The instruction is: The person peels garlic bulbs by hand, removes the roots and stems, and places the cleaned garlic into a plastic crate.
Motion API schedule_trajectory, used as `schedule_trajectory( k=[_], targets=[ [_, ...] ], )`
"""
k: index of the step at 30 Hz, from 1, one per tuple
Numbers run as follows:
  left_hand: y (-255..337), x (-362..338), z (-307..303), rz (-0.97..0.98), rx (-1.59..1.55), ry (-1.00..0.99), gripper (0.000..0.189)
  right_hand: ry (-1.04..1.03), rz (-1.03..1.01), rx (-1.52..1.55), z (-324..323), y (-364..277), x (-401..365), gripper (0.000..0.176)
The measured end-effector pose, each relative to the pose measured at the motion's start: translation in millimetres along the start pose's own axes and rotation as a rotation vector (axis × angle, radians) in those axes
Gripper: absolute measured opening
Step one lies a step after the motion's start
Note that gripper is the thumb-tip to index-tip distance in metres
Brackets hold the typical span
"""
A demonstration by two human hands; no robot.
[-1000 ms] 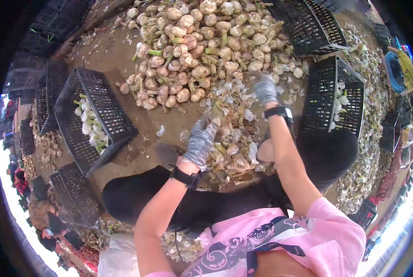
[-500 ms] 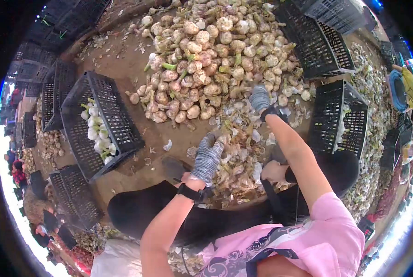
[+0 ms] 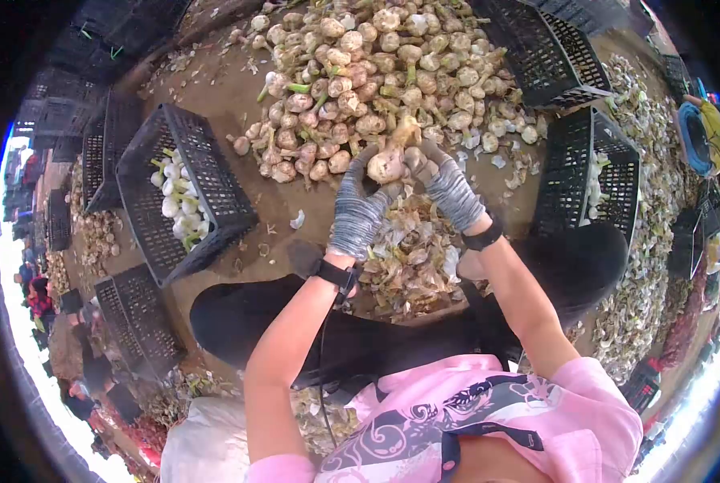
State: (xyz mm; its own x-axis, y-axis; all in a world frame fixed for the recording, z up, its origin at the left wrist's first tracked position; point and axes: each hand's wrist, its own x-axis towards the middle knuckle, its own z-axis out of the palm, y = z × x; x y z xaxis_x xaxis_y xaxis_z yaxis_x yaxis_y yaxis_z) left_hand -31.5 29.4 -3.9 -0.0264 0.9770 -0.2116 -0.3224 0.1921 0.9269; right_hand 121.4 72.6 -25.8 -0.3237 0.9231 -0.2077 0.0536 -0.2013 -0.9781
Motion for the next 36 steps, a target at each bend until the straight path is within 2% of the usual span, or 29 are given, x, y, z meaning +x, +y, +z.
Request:
schedule_trajectory(
  k=[1, 3, 4, 5, 7, 8, 10, 13, 17, 19, 21, 23, 25, 26, 27, 29, 30, 31, 33, 34, 35, 36],
  targets=[
    [2, -3, 3, 0.033, -0.005, -0.008, 0.057, 0.008, -0.004, -0.002, -1, 0, -3, 0.053],
    [1, -5, 5, 0.035, 0.048, -0.015, 0.056, 0.109, -0.134, -0.123, 5, -6, -9, 0.055],
    [-2, -4, 2, 0.12, 0.199, -0.034, 0.056, 0.103, -0.046, -0.194, 8, -26, -14, 0.051],
    [-5, -5, 0, 0.206, 0.349, -0.051, 0.055, 0.104, -0.046, -0.196, 7, -21, -15, 0.051],
    [10, -11, 6, 0.266, 0.385, -0.037, 0.054, 0.086, -0.091, 0.123, 7, -17, -14, 0.044],
    [17, -13, 9, 0.249, 0.393, -0.041, 0.054, 0.087, -0.023, 0.067, 3, -17, -16, 0.036],
    [18, -13, 8, 0.231, 0.399, -0.045, 0.053, 0.074, -0.003, 0.03, 0, -30, -19, 0.033],
    [14, -11, 5, 0.222, 0.384, -0.078, 0.054, 0.061, 0.025, 0.039, -8, -30, -22, 0.028],
    [15, -13, 7, 0.115, 0.071, -0.146, 0.049, 0.005, 0.07, -0.048, -17, -31, -25, 0.028],
    [18, -15, 6, 0.095, -0.038, -0.174, 0.048, -0.017, 0.152, 0.211, -14, -37, -32, 0.025],
    [22, -17, 5, -0.026, -0.097, -0.09, 0.046, -0.003, 0.15, 0.237, -8, -39, -36, 0.024],
    [0, -9, -3, -0.041, -0.048, -0.067, 0.045, 0.009, 0.15, 0.263, 0, -33, -39, 0.023],
    [-4, 3, -4, -0.09, -0.113, 0.084, 0.04, 0.04, -0.009, 0.113, 13, -26, -42, 0.02],
    [-7, 2, -5, -0.293, -0.183, 0.133, 0.047, 0.008, 0.088, 0.009, 12, -27, -47, 0.019],
    [-5, 1, -9, -0.297, -0.185, 0.137, 0.047, 0.005, 0.093, 0.009, 13, -23, -48, 0.019],
    [1, 7, -24, -0.676, 0.034, 0.065, 0.058, -0.049, -0.061, -0.362, 15, -8, -48, 0.02],
    [-2, 12, -21, -0.71, 0.109, 0.128, 0.067, -0.063, -0.089, -0.373, 18, -5, -47, 0.019],
    [-5, 10, -20, -0.712, 0.107, 0.132, 0.067, -0.067, -0.086, -0.373, 19, -4, -50, 0.019],
    [0, 5, -16, -0.337, 0.216, 0.162, 0.055, 0.058, -0.074, -0.071, 22, -8, -54, 0.02],
    [9, 2, -10, -0.011, 0.345, 0.096, 0.038, 0.056, -0.017, 0.032, 22, -13, -52, 0.027],
    [20, -2, -4, -0.01, 0.345, 0.094, 0.038, 0.058, -0.018, 0.033, 22, -13, -49, 0.027],
    [37, -7, 3, 0.257, 0.556, 0.062, 0.032, 0.092, -0.083, 0.107, 22, -13, -48, 0.031]
  ],
)
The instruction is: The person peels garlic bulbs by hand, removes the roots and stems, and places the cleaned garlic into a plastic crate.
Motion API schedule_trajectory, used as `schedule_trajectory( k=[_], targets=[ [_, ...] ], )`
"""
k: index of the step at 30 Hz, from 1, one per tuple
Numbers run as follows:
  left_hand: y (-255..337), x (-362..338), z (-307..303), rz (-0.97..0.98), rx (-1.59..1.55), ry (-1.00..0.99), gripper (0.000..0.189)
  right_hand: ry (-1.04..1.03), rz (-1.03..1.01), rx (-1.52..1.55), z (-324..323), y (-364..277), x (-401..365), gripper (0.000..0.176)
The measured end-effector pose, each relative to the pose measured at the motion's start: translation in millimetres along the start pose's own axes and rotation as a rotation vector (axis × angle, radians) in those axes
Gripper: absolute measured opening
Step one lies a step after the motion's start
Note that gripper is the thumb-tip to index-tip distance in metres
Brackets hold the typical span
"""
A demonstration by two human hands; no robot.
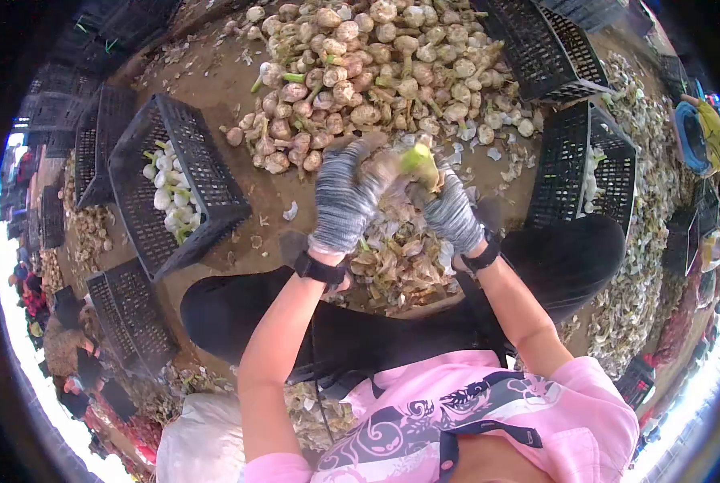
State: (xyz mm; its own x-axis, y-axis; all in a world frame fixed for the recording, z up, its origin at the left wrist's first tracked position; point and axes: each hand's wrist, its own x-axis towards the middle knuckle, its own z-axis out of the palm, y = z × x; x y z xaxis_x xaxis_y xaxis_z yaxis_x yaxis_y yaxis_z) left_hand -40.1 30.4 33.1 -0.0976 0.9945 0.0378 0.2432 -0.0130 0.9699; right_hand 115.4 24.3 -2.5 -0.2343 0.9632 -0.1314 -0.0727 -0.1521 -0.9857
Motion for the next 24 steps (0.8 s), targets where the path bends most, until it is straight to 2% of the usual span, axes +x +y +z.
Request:
schedule_trajectory(
  k=[1, 2, 3, 5, 6, 7, 9, 10, 11, 13, 14, 17, 18, 19, 21, 22, 23, 24],
  targets=[
    [9, 0, -1, 0.275, 0.2, 0.014, 0.031, 0.036, -0.063, 0.077, 2, -4, 1, 0.035],
    [5, 2, -5, 0.14, 0.207, -0.248, 0.036, -0.013, -0.13, -0.075, -2, -13, 1, 0.041],
    [3, 2, -4, 0.139, 0.207, -0.252, 0.036, -0.009, -0.128, -0.074, -4, -12, 2, 0.041],
    [-1, 1, -1, -0.144, -0.166, -0.247, 0.033, -0.025, -0.105, -0.084, -9, -10, 3, 0.037],
    [-10, 7, -1, -0.17, -0.135, -0.274, 0.034, 0.006, -0.039, -0.133, -10, -11, 2, 0.03],
    [-16, 5, -1, -0.171, -0.135, -0.273, 0.034, 0.004, -0.039, -0.133, -11, -13, 4, 0.03],
    [-22, 2, -1, -0.266, -0.317, -0.245, 0.032, 0.033, 0.159, 0.475, -15, -19, 9, 0.021],
    [-17, 2, -4, -0.287, -0.278, -0.258, 0.03, 0.024, 0.094, 0.316, -22, -1, 12, 0.031],
    [-14, 1, -5, -0.288, -0.278, -0.265, 0.03, 0.03, 0.093, 0.316, -34, 12, 14, 0.031],
    [-12, 0, -7, -0.266, -0.347, -0.249, 0.024, -0.13, 0.345, 1.15, -39, 10, 19, 0.031],
    [-18, 1, -7, -0.225, -0.373, -0.293, 0.024, 0.023, 0.474, 1.077, -42, 7, 19, 0.031],
    [-10, 0, -7, -0.278, -0.381, -0.321, 0.027, 0.012, 0.477, 1.092, -39, 1, 17, 0.032],
    [-11, 0, -6, -0.279, -0.379, -0.321, 0.027, -0.099, 0.484, 1.101, -43, 3, 20, 0.032],
    [-13, 1, -4, -0.322, -0.465, -0.259, 0.027, -0.099, 0.483, 1.103, -46, 6, 19, 0.032],
    [-13, 2, -6, -0.367, -0.55, -0.193, 0.028, 0.254, 0.48, 1.023, -47, 3, 14, 0.031],
    [-10, 3, -10, -0.446, -0.731, -0.217, 0.028, 0.188, 0.467, 1.12, -52, 0, 13, 0.032],
    [-8, 4, -12, -0.521, -0.913, -0.24, 0.027, 0.289, 0.412, 1.053, -63, 11, 16, 0.033],
    [-15, 5, -11, -0.527, -1.006, -0.238, 0.027, 0.167, 0.372, 1.018, -84, 33, 14, 0.033]
  ],
)
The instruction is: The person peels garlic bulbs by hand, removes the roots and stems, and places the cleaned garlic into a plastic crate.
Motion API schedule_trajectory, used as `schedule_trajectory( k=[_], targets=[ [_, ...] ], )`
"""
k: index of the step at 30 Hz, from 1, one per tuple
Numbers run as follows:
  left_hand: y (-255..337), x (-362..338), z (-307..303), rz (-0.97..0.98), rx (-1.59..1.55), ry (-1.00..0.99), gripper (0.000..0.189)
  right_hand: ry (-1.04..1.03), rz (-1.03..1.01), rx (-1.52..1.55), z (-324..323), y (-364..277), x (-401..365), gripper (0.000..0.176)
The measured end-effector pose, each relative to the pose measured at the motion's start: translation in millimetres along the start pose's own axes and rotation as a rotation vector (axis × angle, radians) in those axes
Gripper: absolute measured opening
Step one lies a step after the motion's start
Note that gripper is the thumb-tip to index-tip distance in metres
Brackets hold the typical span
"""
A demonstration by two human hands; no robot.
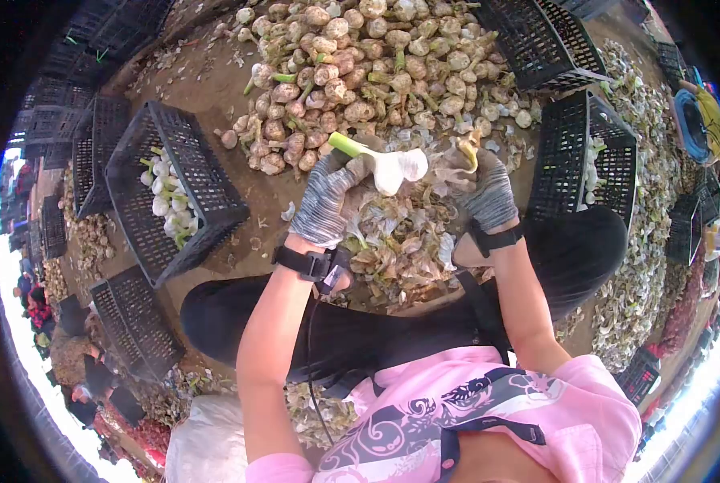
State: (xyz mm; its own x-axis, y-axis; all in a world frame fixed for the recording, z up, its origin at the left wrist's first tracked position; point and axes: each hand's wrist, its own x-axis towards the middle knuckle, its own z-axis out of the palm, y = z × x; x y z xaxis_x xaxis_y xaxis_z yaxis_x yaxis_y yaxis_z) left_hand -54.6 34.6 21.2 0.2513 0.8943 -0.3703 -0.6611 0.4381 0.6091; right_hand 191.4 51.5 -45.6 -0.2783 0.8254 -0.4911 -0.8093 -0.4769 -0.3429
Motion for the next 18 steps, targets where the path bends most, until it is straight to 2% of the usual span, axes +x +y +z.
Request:
schedule_trajectory(
  k=[1, 2, 4, 5, 7, 8, 9, 10, 11, 12, 13, 15, 16, 17, 18],
  targets=[
    [-2, 2, -3, 0.001, 0.0, -0.002, 0.027, -0.113, 0.015, -0.059, -21, -5, 4, 0.034],
    [-3, 3, -6, 0.006, -0.057, -0.015, 0.027, -0.113, 0.013, -0.059, -19, -4, 4, 0.034],
    [-3, 4, -6, 0.012, -0.116, -0.028, 0.028, 0.039, -0.262, -1.173, -3, 5, 1, 0.05],
    [-3, 4, -6, 0.055, -0.039, 0.004, 0.029, 0.036, -0.262, -1.174, 6, 9, 0, 0.05],
    [-4, 4, -4, 0.094, 0.039, 0.038, 0.029, -0.071, -0.615, -1.481, 30, 20, -9, 0.059],
    [-3, 3, -2, 0.106, 0.15, 0.127, 0.03, -0.124, -0.657, -1.208, 44, 25, -14, 0.05],
    [-4, 3, 1, 0.117, 0.261, 0.215, 0.03, -0.12, -0.656, -1.207, 60, 27, -22, 0.05],
    [-6, 3, 1, 0.113, 0.263, 0.212, 0.03, -0.106, -0.636, -1.323, 77, 27, -30, 0.048],
    [-9, 3, 0, 0.199, 0.391, 0.201, 0.031, -0.092, -0.614, -1.439, 86, 29, -33, 0.045],
    [-10, 3, 1, 0.286, 0.519, 0.19, 0.031, -0.212, -0.775, -1.442, 89, 31, -30, 0.035],
    [-9, 4, 0, 0.285, 0.52, 0.187, 0.031, -0.209, -0.777, -1.442, 84, 30, -24, 0.035],
    [-5, 3, -1, 0.169, 0.342, 0.103, 0.032, -0.114, -0.6, -1.047, 64, 32, -6, 0.029],
    [-3, 0, 1, 0.172, 0.339, 0.106, 0.032, -0.047, -0.527, -0.93, 59, 30, -3, 0.025],
    [-1, -2, 5, 0.131, 0.165, 0.05, 0.031, -0.051, -0.528, -0.933, 50, 29, -5, 0.025],
    [1, -2, 7, 0.093, -0.007, -0.009, 0.031, -0.142, -0.361, -1.059, 39, 30, -9, 0.022]
  ],
)
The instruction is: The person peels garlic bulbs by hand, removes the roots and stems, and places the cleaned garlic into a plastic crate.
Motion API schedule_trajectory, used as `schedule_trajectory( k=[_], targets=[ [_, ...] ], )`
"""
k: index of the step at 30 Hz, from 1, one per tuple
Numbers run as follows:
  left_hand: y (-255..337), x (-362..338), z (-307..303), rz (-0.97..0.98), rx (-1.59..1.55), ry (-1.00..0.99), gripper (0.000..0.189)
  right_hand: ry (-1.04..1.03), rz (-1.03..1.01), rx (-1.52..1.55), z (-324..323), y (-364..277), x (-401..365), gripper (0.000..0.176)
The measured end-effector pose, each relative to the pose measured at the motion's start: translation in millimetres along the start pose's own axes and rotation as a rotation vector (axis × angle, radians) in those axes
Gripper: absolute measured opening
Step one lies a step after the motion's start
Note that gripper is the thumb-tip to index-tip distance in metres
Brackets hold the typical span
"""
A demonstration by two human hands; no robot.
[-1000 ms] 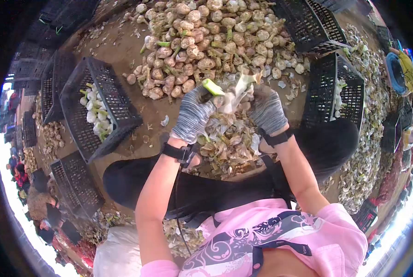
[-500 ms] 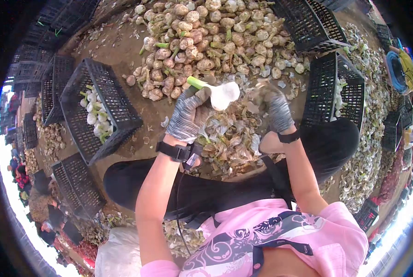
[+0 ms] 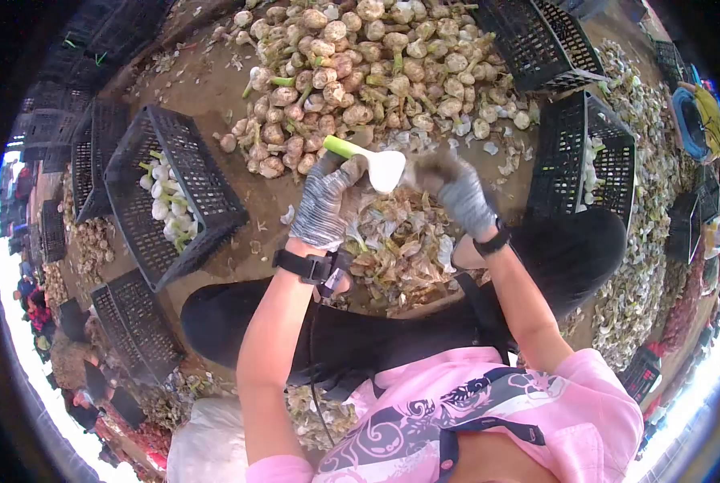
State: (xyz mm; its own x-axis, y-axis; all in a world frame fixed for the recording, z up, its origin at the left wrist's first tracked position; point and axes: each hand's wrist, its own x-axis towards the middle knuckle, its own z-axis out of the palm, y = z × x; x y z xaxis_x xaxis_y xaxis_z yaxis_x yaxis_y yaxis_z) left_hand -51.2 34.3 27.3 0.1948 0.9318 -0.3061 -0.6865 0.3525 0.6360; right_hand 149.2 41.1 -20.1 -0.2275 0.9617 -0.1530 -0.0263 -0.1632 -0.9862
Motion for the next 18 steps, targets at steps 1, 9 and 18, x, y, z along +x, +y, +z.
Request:
schedule_trajectory(
  k=[1, 9, 18],
  targets=[
    [-1, 3, -3, 0.005, 0.0, 0.001, 0.031, -0.176, 0.099, -0.087, 5, -12, -6, 0.02],
    [-12, 11, -13, -0.163, -0.265, 0.155, 0.031, -0.156, 0.06, -0.201, -9, -23, -6, 0.026],
    [-20, 4, 3, 0.07, 0.126, 0.309, 0.017, 0.13, 0.068, 0.265, 40, -19, 2, 0.023]
  ],
)
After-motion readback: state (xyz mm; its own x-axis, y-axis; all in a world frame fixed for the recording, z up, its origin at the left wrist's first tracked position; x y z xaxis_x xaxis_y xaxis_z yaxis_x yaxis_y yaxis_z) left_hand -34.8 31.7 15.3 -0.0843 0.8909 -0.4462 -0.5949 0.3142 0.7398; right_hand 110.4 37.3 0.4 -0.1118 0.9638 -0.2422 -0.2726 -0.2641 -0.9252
